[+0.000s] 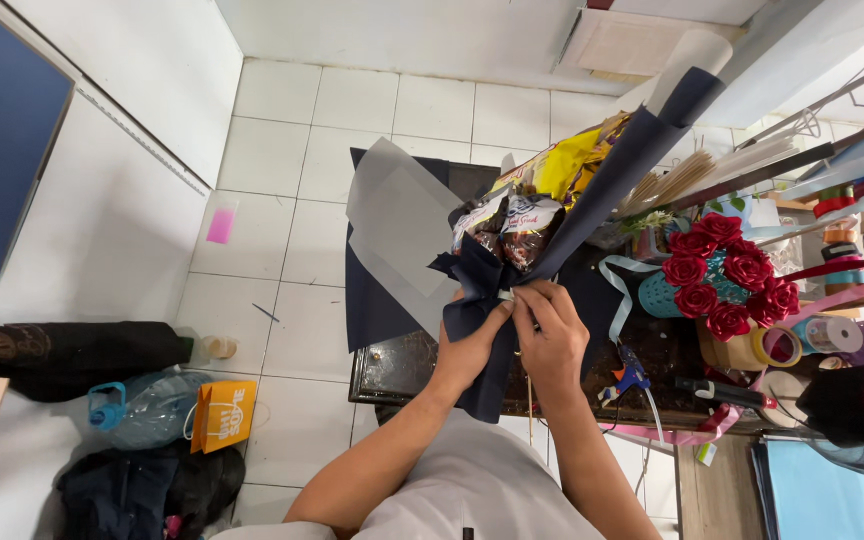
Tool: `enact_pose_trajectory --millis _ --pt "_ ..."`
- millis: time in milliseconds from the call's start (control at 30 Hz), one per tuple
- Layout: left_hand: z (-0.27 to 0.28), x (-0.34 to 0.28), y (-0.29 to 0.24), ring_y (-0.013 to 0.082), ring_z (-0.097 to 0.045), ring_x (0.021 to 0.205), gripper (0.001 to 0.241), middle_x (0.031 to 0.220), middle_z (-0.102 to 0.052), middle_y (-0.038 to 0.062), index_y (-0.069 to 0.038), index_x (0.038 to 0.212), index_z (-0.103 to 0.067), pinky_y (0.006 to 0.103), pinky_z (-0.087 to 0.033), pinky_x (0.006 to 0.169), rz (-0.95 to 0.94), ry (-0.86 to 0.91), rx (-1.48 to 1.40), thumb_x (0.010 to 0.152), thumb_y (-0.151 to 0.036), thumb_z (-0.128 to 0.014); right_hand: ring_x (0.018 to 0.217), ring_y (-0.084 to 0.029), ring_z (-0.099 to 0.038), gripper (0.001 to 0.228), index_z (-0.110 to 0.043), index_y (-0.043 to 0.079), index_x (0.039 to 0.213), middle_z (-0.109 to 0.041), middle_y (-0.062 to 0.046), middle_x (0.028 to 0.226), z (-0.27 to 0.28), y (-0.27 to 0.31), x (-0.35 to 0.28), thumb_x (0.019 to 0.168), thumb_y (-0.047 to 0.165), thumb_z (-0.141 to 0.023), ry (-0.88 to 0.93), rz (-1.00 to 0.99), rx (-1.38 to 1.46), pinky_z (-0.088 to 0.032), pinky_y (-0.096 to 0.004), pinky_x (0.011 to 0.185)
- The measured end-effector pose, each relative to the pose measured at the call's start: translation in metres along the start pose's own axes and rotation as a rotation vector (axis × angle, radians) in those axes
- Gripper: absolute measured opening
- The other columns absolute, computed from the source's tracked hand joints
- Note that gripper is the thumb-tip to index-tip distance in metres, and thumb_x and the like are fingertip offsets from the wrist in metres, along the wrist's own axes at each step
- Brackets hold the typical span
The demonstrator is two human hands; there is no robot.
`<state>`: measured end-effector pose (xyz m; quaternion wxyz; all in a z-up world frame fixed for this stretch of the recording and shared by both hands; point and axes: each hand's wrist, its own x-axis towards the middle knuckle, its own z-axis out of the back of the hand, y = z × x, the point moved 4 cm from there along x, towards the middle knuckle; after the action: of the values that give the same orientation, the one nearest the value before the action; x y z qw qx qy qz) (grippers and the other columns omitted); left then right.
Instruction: The person wraps a bouquet of snack packets in dark blue paper using scissors and a hot glue gun. They cut the paper, apply glue to secure the layers, and fold the paper around the snacks to create a finished gift arrangement.
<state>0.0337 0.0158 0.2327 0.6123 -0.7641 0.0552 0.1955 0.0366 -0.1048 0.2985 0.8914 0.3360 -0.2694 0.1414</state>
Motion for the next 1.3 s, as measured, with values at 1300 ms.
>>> enact_pose_trajectory --millis 1300 --pt "0.046 0.040 0.054 0.0539 -0.068 0.122 0.067 0.141 -0.053 0.025 -0.012 0.149 -0.055 0.0715 -0.061 0.099 -0.363 -0.271 0.471 0.096 -0.036 -0.087 0.140 -0.035 -0.067 0.041 -0.071 0.003 0.147 -0.072 -0.018 0.144 -0.068 -0.064 -0.045 0.107 -0.003 -0.061 0.381 -0.168 0.489 -0.052 -0.049 0.117"
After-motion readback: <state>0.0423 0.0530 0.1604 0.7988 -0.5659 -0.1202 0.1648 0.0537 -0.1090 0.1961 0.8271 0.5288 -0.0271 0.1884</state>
